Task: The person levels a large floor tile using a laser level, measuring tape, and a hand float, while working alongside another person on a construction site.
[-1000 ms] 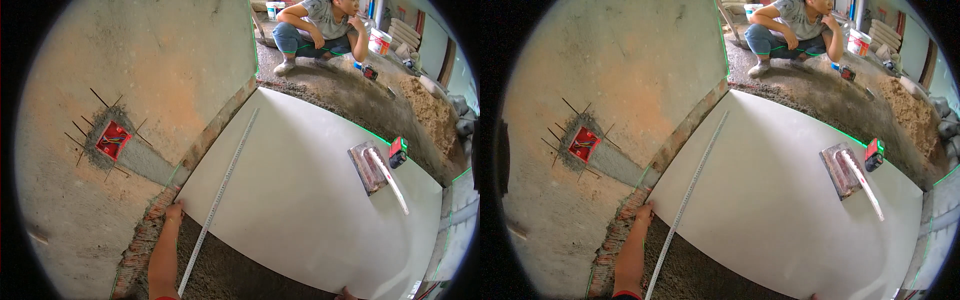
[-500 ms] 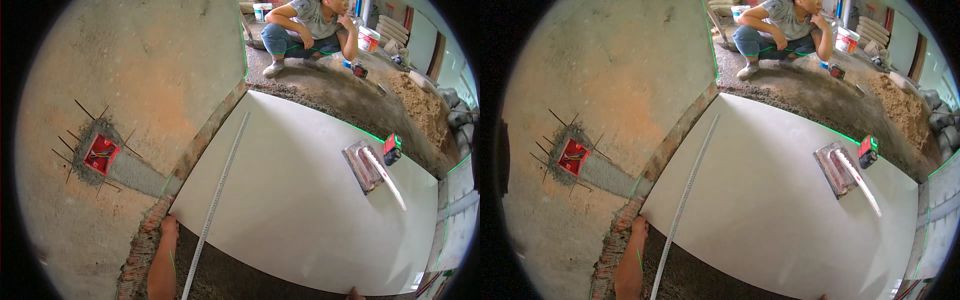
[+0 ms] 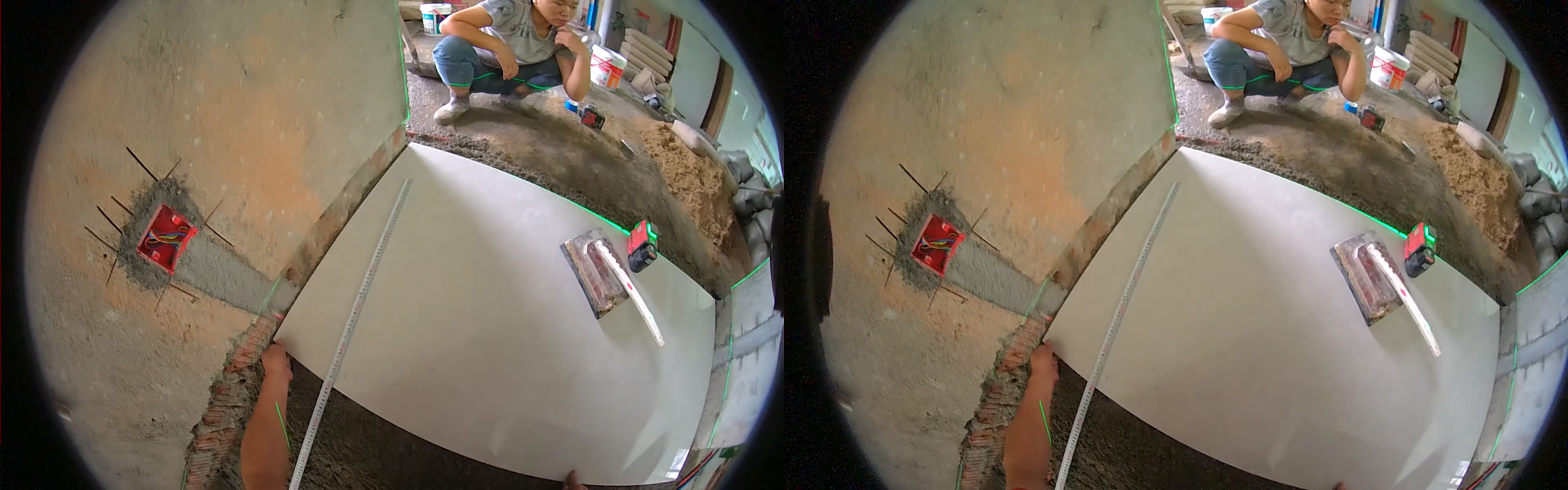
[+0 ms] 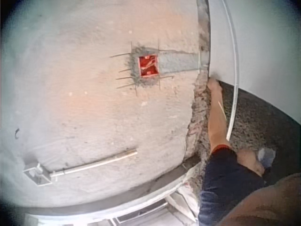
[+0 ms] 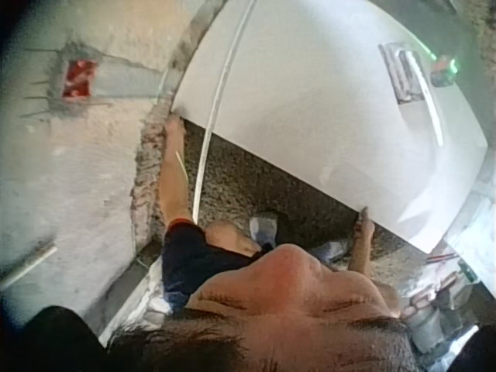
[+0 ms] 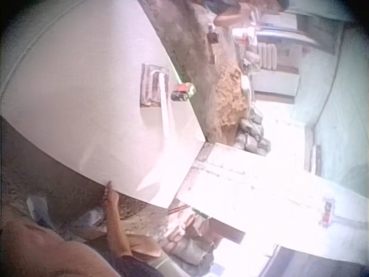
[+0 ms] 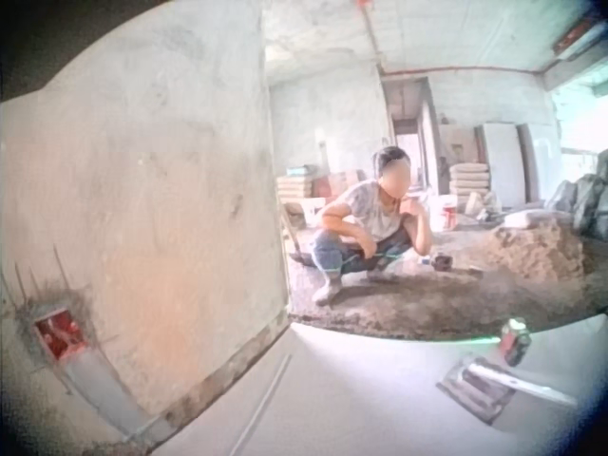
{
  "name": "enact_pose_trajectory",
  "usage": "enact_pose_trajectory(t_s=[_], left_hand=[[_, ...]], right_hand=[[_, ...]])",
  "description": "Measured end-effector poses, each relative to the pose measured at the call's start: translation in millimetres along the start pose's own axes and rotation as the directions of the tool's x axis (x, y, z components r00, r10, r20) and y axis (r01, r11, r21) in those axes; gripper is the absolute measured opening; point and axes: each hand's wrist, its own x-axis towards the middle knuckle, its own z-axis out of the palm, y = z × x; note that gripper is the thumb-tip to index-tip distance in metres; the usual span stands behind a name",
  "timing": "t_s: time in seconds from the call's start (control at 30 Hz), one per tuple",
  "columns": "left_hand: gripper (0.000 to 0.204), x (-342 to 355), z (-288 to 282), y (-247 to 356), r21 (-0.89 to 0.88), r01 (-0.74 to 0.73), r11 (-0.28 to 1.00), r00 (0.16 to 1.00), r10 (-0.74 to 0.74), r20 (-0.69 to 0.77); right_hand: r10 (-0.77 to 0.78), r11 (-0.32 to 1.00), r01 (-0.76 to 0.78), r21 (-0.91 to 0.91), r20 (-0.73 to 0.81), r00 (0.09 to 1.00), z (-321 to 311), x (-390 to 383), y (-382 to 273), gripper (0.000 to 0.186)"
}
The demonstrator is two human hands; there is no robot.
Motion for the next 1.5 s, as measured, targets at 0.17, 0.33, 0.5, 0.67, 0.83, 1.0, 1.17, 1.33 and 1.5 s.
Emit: enact_pose_trajectory(t_s=[0.17,0.33,0.5,0.67,0.83,1.0,1.17,1.33,1.5], left_hand=[[0.039,0.8,0.6,-8.1,-0.004,-0.004,1.000,0.999,0.004,0.051],[0.039,33.6,0.8,-18.6,0.027,-0.101,0.995,0.994,0.100,0.032],[0.035,34.8,11.4,-21.9,0.035,-0.135,0.990,0.991,0.134,0.015],[0.025,55.1,11.1,-32.1,0.002,-0.127,0.992,0.992,0.127,-0.020],[0.024,-2.1,20.3,-4.8,0.081,-0.106,0.991,0.992,0.111,-0.053],[0.031,11.4,17.2,-2.3,0.082,-0.008,0.997,1.000,0.008,0.004],[0.023,12.4,-12.1,-2.8,0.016,-0.131,0.991,0.977,0.126,0.170],[0.010,-1.4,11.9,7.9,-0.083,-0.013,0.997,0.976,0.031,0.216],[0.007,0.0,-16.3,5.1,-0.272,0.096,0.958,0.959,-0.016,0.282]], right_hand=[[-0.023,0.988,0.029,0.154,-0.036,0.999,6.1,0.2,4.9,0.047],[-0.106,0.988,0.110,0.110,-0.040,0.994,1.0,27.8,22.9,0.050],[-0.084,0.992,0.088,0.093,-0.043,0.996,-6.3,25.8,23.1,0.052],[-0.088,0.996,0.089,0.009,-0.067,0.994,15.1,-9.8,-1.3,0.050],[-0.044,0.983,0.046,0.178,-0.018,0.999,10.7,-4.8,3.0,0.046],[-0.042,0.972,0.036,0.232,0.019,0.999,10.0,11.3,4.7,0.045],[-0.084,0.994,0.089,-0.070,0.074,0.994,12.3,-15.2,-10.4,0.045],[-0.187,0.979,0.199,-0.050,0.178,0.966,2.8,-8.4,-14.3,0.044],[-0.053,0.917,0.176,-0.358,0.329,0.943,5.3,-16.7,-19.4,0.041]])
